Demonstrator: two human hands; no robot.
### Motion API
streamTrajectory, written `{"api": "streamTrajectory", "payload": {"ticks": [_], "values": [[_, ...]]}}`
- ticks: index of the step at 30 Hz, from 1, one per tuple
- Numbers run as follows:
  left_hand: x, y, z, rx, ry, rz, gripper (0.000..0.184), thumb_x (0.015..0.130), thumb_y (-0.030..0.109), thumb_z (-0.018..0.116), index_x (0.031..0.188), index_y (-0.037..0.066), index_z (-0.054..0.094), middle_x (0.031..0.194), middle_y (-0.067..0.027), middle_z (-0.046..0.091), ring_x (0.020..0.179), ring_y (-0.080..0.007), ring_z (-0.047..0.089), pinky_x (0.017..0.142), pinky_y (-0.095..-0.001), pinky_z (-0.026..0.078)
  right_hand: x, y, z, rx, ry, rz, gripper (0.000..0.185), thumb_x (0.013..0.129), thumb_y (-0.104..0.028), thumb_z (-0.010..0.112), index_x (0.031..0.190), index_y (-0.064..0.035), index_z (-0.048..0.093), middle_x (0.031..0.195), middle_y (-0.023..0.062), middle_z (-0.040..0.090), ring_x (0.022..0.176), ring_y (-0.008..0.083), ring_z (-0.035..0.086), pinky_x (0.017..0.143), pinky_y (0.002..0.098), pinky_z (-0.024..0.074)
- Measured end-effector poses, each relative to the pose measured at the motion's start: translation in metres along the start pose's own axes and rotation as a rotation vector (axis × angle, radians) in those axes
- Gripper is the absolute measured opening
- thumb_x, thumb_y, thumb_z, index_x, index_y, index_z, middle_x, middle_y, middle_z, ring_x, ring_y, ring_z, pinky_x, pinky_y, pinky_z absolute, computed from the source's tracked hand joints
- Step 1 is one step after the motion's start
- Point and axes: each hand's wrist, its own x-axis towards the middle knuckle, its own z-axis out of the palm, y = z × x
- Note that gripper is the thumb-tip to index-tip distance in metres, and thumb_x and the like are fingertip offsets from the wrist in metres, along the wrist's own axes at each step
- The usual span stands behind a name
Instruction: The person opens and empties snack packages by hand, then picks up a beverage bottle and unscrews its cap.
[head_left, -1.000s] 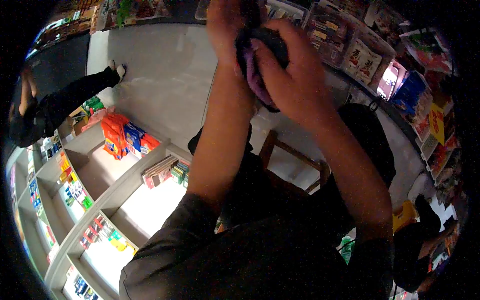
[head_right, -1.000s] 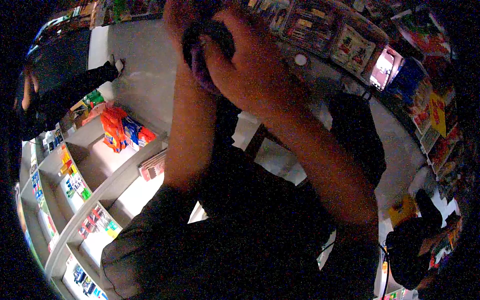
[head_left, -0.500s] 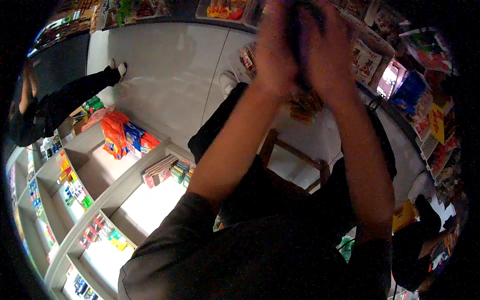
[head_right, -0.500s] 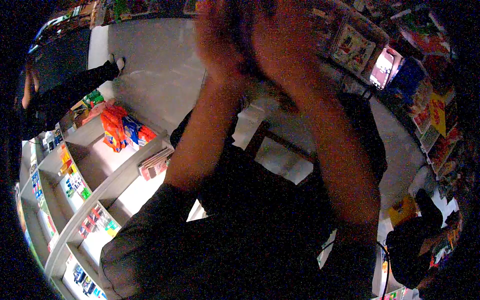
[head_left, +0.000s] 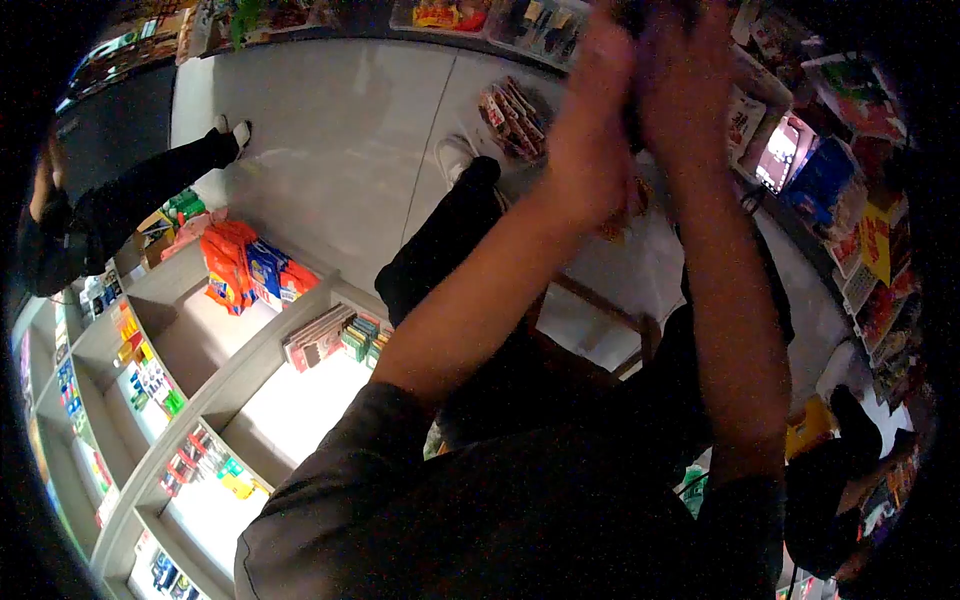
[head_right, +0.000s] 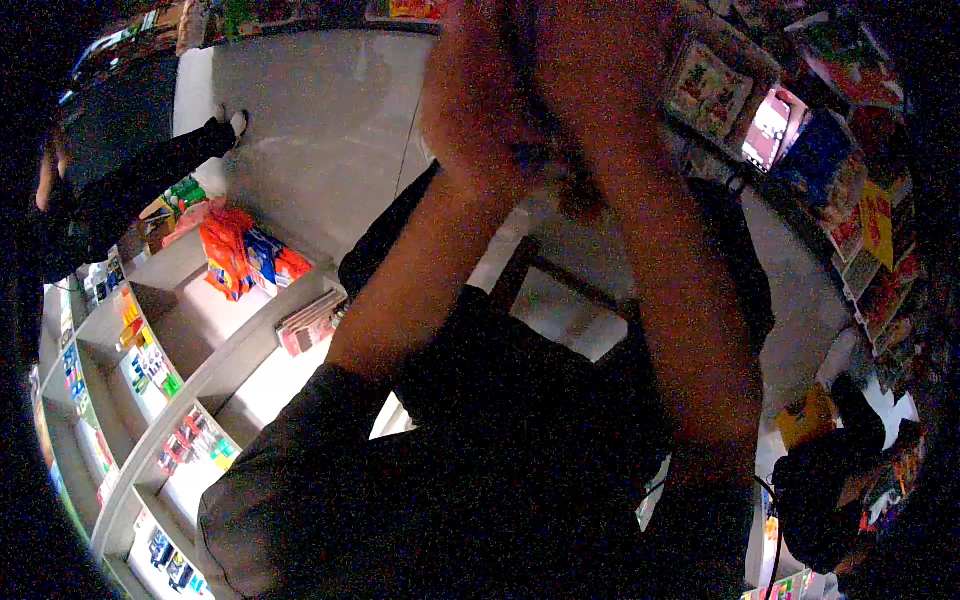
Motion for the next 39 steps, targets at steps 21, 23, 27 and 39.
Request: {"api": "streamTrajectory", "payload": {"ticks": [21,23,27,39], "values": [[0.018,0.041,-0.02,-0.664,0.123,-0.272,0.047,0.102,0.04,0.053,0.13,0.003,0.065,0.123,-0.0137,0.068,0.111,-0.0312,0.065,0.1,-0.0454,0.053,-0.007,-0.07,0.004,-0.22,0.026,0.049,0.031,0.104,-0.016,0.058,0.129,0.0002,0.052,0.121,0.0262,0.06,0.106,0.0405,0.066,0.086,0.0501,0.0537],[0.021,0.042,-0.04,-0.652,0.165,-0.284,0.047,0.1,0.042,0.056,0.127,0.006,0.067,0.12,-0.0131,0.069,0.108,-0.0317,0.066,0.096,-0.0439,0.054,-0.011,-0.076,0.004,-0.446,-0.128,0.098,0.033,0.103,-0.017,0.06,0.131,-0.0003,0.052,0.122,0.0261,0.06,0.105,0.0418,0.065,0.085,0.0496,0.0538],[0.023,0.035,-0.05,-0.61,0.149,-0.24,0.045,0.101,0.041,0.056,0.126,0.006,0.067,0.12,-0.014,0.069,0.107,-0.0319,0.066,0.092,-0.0433,0.056,-0.013,-0.074,0.007,-0.219,-0.108,-0.038,0.035,0.1,-0.021,0.066,0.129,-0.0028,0.055,0.12,0.0238,0.062,0.105,0.0405,0.065,0.086,0.0471,0.0534],[0.039,0.02,-0.074,-0.655,-0.14,-0.274,0.047,0.106,0.019,0.05,0.15,0.005,0.048,0.132,-0.0178,0.063,0.119,-0.0344,0.062,0.102,-0.0437,0.053,0.028,-0.049,-0.017,0.441,0.303,0.568,0.051,0.102,-0.038,0.067,0.137,-0.0013,0.058,0.129,0.0156,0.064,0.109,0.0292,0.065,0.092,0.0449,0.0532]]}}
